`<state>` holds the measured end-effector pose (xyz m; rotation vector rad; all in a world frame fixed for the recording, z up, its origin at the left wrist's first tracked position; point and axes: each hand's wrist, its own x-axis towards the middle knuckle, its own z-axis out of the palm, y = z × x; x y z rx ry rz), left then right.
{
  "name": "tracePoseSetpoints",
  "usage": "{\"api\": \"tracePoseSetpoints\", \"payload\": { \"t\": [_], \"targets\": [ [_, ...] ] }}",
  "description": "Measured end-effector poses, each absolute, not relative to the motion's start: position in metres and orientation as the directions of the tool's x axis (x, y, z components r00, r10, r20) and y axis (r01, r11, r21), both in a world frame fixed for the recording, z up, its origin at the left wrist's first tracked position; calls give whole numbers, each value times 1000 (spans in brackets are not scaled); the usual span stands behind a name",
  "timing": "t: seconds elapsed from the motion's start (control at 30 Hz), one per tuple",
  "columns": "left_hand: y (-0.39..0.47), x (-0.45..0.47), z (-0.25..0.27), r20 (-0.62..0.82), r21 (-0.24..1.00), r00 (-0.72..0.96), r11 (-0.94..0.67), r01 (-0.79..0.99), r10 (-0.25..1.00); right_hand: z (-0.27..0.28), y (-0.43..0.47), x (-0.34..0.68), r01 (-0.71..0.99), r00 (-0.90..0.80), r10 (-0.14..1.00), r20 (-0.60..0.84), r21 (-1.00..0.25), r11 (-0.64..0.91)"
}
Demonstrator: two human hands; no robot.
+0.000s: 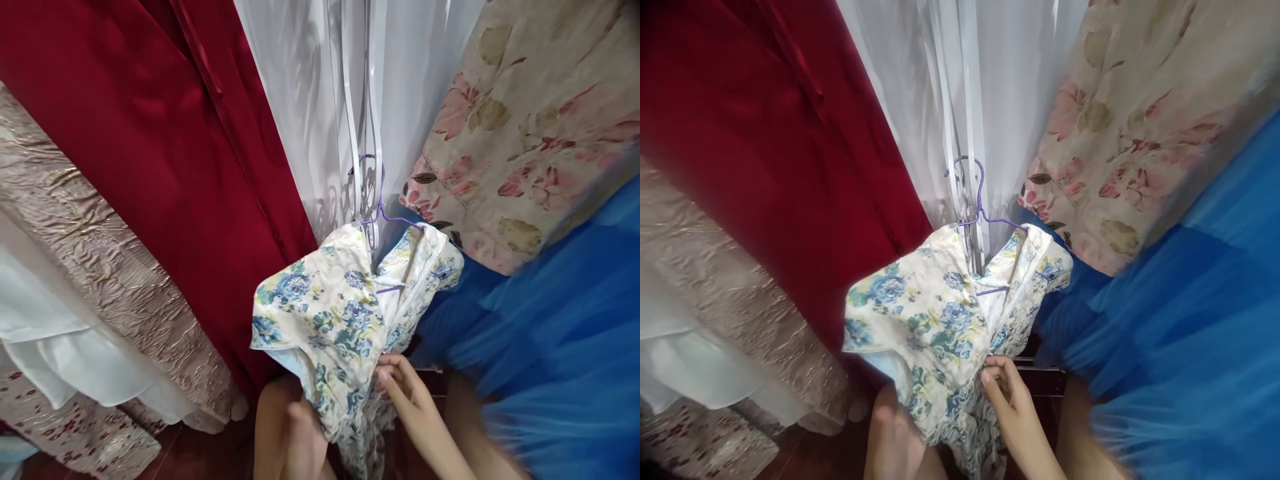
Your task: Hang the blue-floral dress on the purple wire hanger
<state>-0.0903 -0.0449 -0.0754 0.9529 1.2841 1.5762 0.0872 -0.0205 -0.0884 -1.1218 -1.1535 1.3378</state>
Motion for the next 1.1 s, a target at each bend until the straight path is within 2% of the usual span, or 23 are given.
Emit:
{"api": "tracePoseSetpoints", "payload": {
  "t": [0.13, 0.23, 0.33, 0.4, 0.5, 0.6, 0.63, 0.67, 0.7, 0.77, 0.83, 0.87, 0.97, 1.1],
  "targets": [
    [-52, -84, -86, -79, 994, -418, 38, -106, 905, -84, 1, 88, -41, -36, 998, 54, -998, 52],
    [-49, -84, -95, -78, 994, -423, 37, -104, 903, -82, 9, 86, -72, 11, 997, 78, -994, 79],
    [-45, -86, -96, -88, 991, -369, 44, -126, 925, -80, 9, 81, -70, -35, 994, 107, -992, 104],
    [-43, -87, -92, -73, 992, -402, 25, -126, 913, -79, 5, 78, -74, -71, 993, 97, -993, 92],
    [-39, -89, -81, 29, 993, -616, -94, -73, 787, -81, -7, 76, -123, -69, 997, 27, -992, 18],
    [-36, -94, -77, 308, 944, -785, -275, 182, 538, -85, -20, 79, -196, -45, 998, -48, -979, -56],
    [-36, -95, -77, 401, 910, -768, -309, 275, 500, -85, -25, 81, -210, -43, 997, -66, -975, -74],
    [-36, -95, -78, 471, 880, -711, -327, 343, 522, -84, -28, 82, -217, -48, 996, -80, -972, -89],
    [-36, -92, -80, 507, 862, -606, -337, 380, 613, -82, -32, 83, -219, -56, 994, -89, -971, -99],
    [-37, -81, -85, 453, 860, -279, -333, 386, 847, -78, -37, 83, -224, -79, 993, -92, -969, -107],
    [-38, -64, -89, 360, 866, -22, -325, 380, 933, -73, -41, 81, -240, -92, 992, -81, -966, -101],
    [-38, -55, -92, 343, 868, 19, -325, 375, 939, -72, -42, 80, -249, -90, 993, -75, -964, -95],
    [-40, -34, -97, 384, 873, -40, -349, 341, 922, -71, -46, 79, -299, -65, 996, -62, -951, -79],
    [-40, -27, -98, 418, 858, -29, -384, 341, 908, -62, -46, 87, -449, -67, 991, -112, -884, -130]
  ]
}}
